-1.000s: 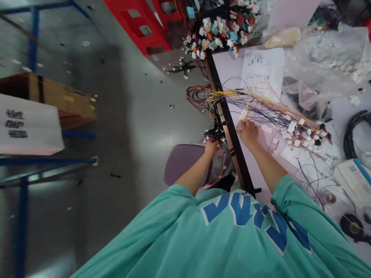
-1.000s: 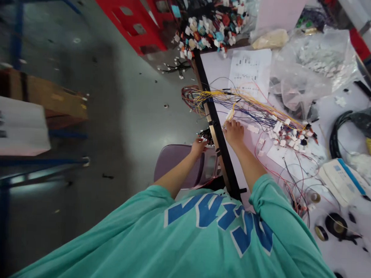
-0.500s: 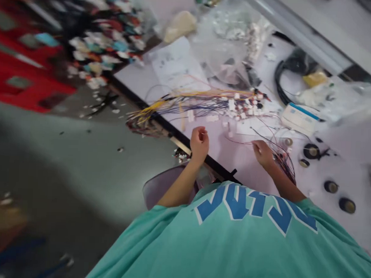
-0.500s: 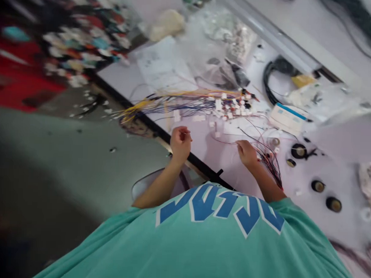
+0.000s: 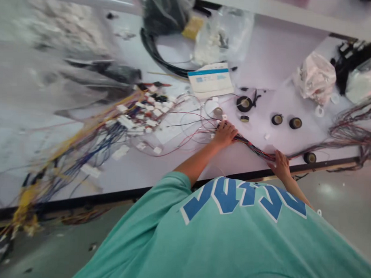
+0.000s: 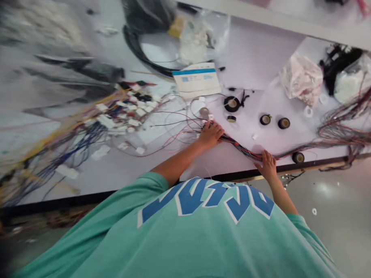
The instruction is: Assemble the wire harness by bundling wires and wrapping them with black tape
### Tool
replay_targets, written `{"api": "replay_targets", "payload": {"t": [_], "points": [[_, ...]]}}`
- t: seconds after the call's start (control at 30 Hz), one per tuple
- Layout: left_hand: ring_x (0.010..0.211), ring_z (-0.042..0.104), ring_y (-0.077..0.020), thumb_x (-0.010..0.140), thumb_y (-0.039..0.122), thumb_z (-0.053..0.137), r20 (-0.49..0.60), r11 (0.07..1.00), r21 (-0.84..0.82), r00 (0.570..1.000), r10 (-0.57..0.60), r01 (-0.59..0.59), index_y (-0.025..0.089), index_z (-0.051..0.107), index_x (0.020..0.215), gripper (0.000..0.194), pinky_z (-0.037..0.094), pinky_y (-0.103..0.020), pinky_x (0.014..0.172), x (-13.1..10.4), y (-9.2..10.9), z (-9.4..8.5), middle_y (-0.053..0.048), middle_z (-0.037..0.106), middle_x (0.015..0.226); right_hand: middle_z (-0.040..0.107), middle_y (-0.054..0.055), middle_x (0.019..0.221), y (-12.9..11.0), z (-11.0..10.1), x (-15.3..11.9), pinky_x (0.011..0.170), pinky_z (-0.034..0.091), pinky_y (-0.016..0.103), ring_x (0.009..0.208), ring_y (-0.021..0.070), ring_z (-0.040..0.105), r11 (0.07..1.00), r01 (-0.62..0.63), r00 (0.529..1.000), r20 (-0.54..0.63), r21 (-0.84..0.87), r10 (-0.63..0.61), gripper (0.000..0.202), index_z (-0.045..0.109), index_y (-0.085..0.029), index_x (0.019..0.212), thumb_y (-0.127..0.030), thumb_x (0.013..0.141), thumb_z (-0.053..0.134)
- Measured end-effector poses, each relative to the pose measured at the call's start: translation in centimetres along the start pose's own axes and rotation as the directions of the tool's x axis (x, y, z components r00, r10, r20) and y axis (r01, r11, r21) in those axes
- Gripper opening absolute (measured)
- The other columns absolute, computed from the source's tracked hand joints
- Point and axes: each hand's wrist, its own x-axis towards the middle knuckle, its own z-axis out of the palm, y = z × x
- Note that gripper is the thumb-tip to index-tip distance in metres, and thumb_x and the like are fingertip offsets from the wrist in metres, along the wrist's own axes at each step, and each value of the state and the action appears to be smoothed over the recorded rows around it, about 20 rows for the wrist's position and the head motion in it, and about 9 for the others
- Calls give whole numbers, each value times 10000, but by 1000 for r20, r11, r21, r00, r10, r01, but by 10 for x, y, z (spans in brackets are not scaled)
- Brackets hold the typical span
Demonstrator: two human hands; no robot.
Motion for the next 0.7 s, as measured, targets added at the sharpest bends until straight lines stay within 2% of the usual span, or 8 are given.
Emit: {"api": "replay_targets", "payload": {"t": [0.07,0.13,0.27,0.37,0.43,0.53,0.7], "points": [[1084,538,-281,815,150,400,47,995,23,994,-95,94,154,630,951,268,239,-534,1037,4,-9,-3,-146,652,980,433,150,1381,1,10,-2,1046,286,463,1278,262,389,999,0,997,83,-39,3,533,438,-181,1302,-345,797,485],[1003,574,-292,822,143,362,89,975,85,973,-213,206,139,633,903,282,323,-514,953,2,-15,-9,-157,656,889,393,135,1416,0,12,14,1078,222,463,1312,239,342,999,-5,994,109,-47,10,520,406,-172,1334,-304,831,432],[976,575,-318,826,196,356,87,894,213,903,-420,395,94,615,950,305,359,-472,865,-3,-20,-23,-199,644,902,337,130,1448,-3,3,71,1089,167,480,1339,226,281,1000,12,996,89,-6,-11,543,355,-152,1364,-290,842,413],[1007,558,-310,825,235,369,98,861,248,873,-477,443,59,585,1004,331,334,-457,884,-2,-18,-29,-217,632,961,266,117,1477,-3,-7,88,1073,177,510,1359,254,214,1000,-18,1000,16,22,18,586,323,-177,1380,-312,823,450],[1018,550,-303,824,229,365,119,849,272,859,-497,453,29,561,1025,345,327,-453,889,0,-16,-32,-227,623,991,269,119,1466,0,-12,73,1056,205,522,1356,271,204,995,-79,995,-48,61,82,575,332,-188,1373,-310,823,446],[1029,545,-307,813,202,356,131,832,318,848,-513,454,9,540,1026,341,329,-444,887,1,-15,-33,-234,619,1004,370,145,1379,5,-10,16,1029,272,502,1306,266,289,960,-224,958,-142,166,248,483,416,-173,1309,-261,835,386],[1020,558,-318,793,230,374,112,802,399,844,-525,446,16,536,1027,356,348,-430,875,0,-16,-33,-236,626,1006,539,151,1110,-1,21,-96,943,394,433,1121,232,467,819,-462,792,-258,341,554,358,573,-158,1070,-200,810,330]]}}
